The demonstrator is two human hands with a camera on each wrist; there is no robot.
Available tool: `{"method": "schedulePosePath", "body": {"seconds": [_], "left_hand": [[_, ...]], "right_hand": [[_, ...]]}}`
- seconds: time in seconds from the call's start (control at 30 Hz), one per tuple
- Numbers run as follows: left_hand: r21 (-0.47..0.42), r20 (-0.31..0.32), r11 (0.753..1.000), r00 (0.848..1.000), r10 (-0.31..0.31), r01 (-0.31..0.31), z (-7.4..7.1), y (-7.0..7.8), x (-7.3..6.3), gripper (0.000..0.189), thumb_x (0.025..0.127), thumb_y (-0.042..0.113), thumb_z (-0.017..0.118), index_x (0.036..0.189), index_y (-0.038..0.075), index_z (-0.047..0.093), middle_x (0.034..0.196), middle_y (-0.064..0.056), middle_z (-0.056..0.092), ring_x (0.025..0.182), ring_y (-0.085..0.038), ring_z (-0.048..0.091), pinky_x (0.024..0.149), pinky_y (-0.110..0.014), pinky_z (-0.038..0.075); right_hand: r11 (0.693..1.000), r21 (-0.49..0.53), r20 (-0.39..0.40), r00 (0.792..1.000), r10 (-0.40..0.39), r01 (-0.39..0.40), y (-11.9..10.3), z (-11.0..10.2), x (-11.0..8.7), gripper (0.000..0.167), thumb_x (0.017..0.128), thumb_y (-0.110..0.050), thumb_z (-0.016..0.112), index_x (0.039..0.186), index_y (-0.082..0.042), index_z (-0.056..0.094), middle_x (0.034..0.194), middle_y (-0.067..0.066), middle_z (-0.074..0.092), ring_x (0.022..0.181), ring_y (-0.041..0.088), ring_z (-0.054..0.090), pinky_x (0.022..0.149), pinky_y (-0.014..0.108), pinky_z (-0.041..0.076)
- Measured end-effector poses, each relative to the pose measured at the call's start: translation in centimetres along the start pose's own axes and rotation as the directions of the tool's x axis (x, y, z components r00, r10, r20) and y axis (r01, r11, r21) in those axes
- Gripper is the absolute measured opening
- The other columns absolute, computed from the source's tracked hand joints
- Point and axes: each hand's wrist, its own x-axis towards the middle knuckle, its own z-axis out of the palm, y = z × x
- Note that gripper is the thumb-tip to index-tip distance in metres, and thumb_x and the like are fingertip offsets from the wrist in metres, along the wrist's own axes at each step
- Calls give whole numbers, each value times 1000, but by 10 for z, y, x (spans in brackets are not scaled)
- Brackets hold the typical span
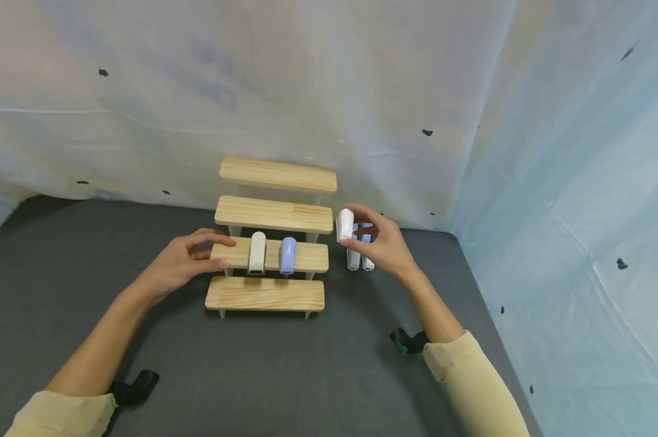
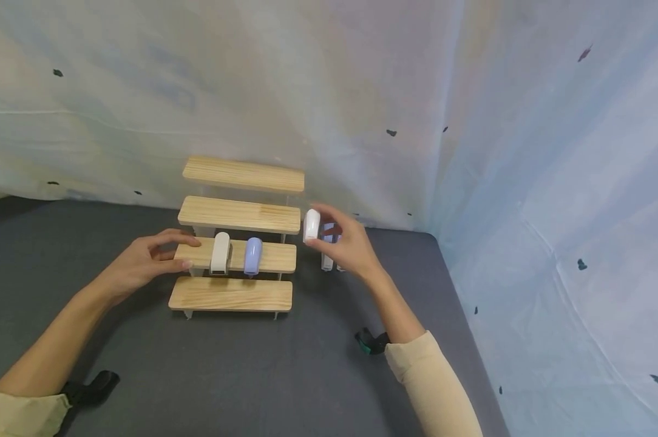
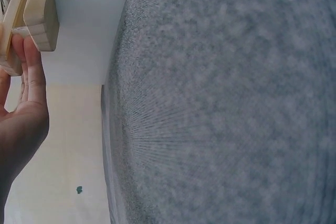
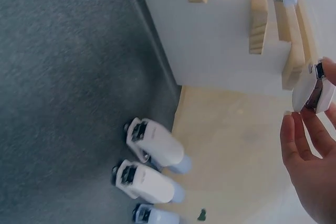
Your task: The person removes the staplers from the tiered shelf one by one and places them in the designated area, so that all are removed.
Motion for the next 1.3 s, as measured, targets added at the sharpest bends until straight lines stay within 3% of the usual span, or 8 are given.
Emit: {"method": "schedulePosePath", "body": {"seconds": [0.23, 0.47, 0.67, 0.83, 0.93, 1.07, 1.3], "left_hand": [[-6, 11, 1000, 1000, -1, 1, 0, -1, 1, 49, 91, 30, 75, 134, 10, 59, 147, -10, 38, 133, -45, 43, 106, -60, 38], [8, 10, 1000, 1000, -4, 4, -1, -2, 2, 50, 91, 30, 75, 134, 10, 59, 148, -11, 36, 132, -45, 45, 104, -57, 41], [11, 7, 1000, 1000, -6, 6, -1, -1, 1, 50, 92, 30, 75, 135, 10, 59, 149, -11, 36, 131, -45, 46, 99, -48, 48], [-3, 6, 1000, 1000, -9, 9, -1, -2, 1, 50, 91, 30, 75, 134, 9, 59, 148, -12, 36, 132, -46, 45, 107, -58, 38], [-8, 7, 1000, 1000, -2, 2, 0, -2, 1, 50, 91, 29, 75, 134, 9, 59, 148, -13, 36, 133, -46, 43, 109, -64, 31], [-4, 7, 1000, 1000, 0, 0, -1, -2, 1, 50, 91, 30, 75, 134, 10, 59, 148, -13, 36, 134, -46, 42, 109, -64, 30], [0, 6, 1000, 1000, 8, -8, 0, -2, 0, 48, 91, 28, 75, 133, 10, 60, 147, -14, 37, 134, -45, 41, 109, -65, 30]], "right_hand": [[998, -8, -9, 998, 66, -66, 12, -6, -10, 60, 86, -1, 77, 141, 0, 52, 125, 19, 60, 109, 29, 59, 92, 39, 53], [994, -44, -2, 995, 102, -102, 21, -10, -17, 60, 87, -1, 76, 142, 0, 51, 128, 19, 59, 113, 31, 58, 92, 38, 53], [989, -45, -2, 990, 139, -138, 31, -16, -24, 61, 88, -1, 75, 143, 0, 50, 131, 20, 57, 117, 34, 56, 94, 39, 53], [985, -13, -15, 985, 170, -170, 55, -18, -31, 62, 87, -2, 77, 143, -2, 50, 133, 17, 57, 118, 32, 56, 93, 32, 53], [987, 15, -26, 987, 160, -160, 61, -20, -35, 62, 86, -1, 77, 142, -1, 51, 135, 17, 55, 120, 34, 55, 93, 37, 53], [986, 31, -36, 986, 163, -162, 56, -23, -38, 62, 86, 3, 75, 142, 3, 49, 138, 22, 53, 122, 38, 53, 94, 55, 49], [981, 62, -61, 981, 185, -181, 72, -27, -45, 64, 84, 7, 75, 142, 5, 48, 139, 25, 51, 123, 42, 50, 94, 60, 48]]}}
